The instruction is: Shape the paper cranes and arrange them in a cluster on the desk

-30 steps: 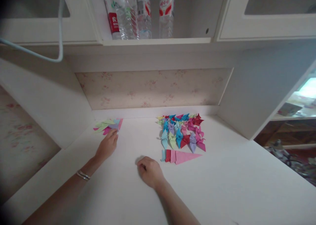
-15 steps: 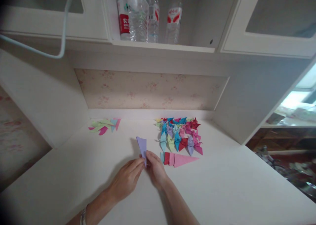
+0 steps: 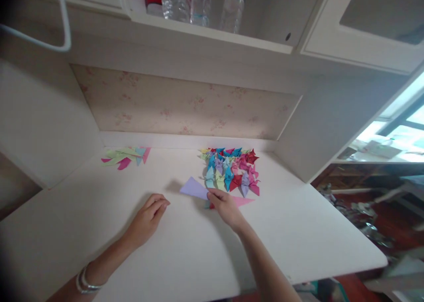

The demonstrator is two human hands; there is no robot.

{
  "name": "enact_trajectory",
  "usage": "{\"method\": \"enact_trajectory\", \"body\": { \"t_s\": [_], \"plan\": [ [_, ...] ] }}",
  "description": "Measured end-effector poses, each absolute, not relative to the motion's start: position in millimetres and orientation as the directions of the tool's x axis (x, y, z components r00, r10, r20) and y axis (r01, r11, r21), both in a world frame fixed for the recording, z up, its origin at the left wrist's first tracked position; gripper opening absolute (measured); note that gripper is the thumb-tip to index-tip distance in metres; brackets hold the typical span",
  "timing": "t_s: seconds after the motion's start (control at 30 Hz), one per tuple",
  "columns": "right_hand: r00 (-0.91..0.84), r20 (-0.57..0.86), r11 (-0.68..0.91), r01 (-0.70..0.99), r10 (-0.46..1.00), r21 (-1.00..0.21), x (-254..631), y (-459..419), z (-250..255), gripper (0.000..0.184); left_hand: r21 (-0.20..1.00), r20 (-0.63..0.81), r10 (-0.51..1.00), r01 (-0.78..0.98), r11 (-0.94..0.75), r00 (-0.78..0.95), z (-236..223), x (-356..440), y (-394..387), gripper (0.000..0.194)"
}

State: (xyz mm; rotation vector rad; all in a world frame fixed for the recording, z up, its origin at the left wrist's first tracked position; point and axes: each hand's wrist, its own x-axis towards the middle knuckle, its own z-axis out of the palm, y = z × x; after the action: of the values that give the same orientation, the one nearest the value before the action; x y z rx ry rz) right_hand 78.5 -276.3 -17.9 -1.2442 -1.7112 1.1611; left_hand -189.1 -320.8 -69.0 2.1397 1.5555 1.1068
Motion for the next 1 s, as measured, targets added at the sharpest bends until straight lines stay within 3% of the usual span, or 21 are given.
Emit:
{"method": "enact_trajectory", "body": {
  "t_s": [0.17,0.37,0.6,0.77,1.0],
  "plan": [
    [-0.262,0.111,0.257,0.628,0.959,-0.735,167.1,-262.9,-5.1,0.035,0.622,0.321,0.941,0.727,-0.291,0.101,-81.5,-190.0,-309.3,0.030],
    [-0.261,0.099,0.272,0.798,0.960,-0.538,218.7,-251.3,-28.5,0.037,0.613,0.306,0.949,0.747,-0.257,0.075,-86.4,-188.5,-305.9,0.028],
    [-0.306,0.292,0.379,0.893,0.906,-0.243,232.3,-241.6,-61.0,0.035,0.573,0.345,0.936,0.773,-0.271,0.072,-86.0,-187.7,-306.1,0.029],
    [-0.293,0.405,0.319,0.948,0.866,0.002,225.5,-251.6,-65.7,0.027,0.563,0.353,0.932,0.778,-0.278,0.078,-85.0,-187.0,-306.0,0.028],
    [-0.253,0.509,0.224,0.967,0.823,0.119,210.7,-263.1,-61.3,0.022,0.573,0.351,0.934,0.771,-0.276,0.074,-80.0,-185.1,-307.9,0.026]
  ]
}}
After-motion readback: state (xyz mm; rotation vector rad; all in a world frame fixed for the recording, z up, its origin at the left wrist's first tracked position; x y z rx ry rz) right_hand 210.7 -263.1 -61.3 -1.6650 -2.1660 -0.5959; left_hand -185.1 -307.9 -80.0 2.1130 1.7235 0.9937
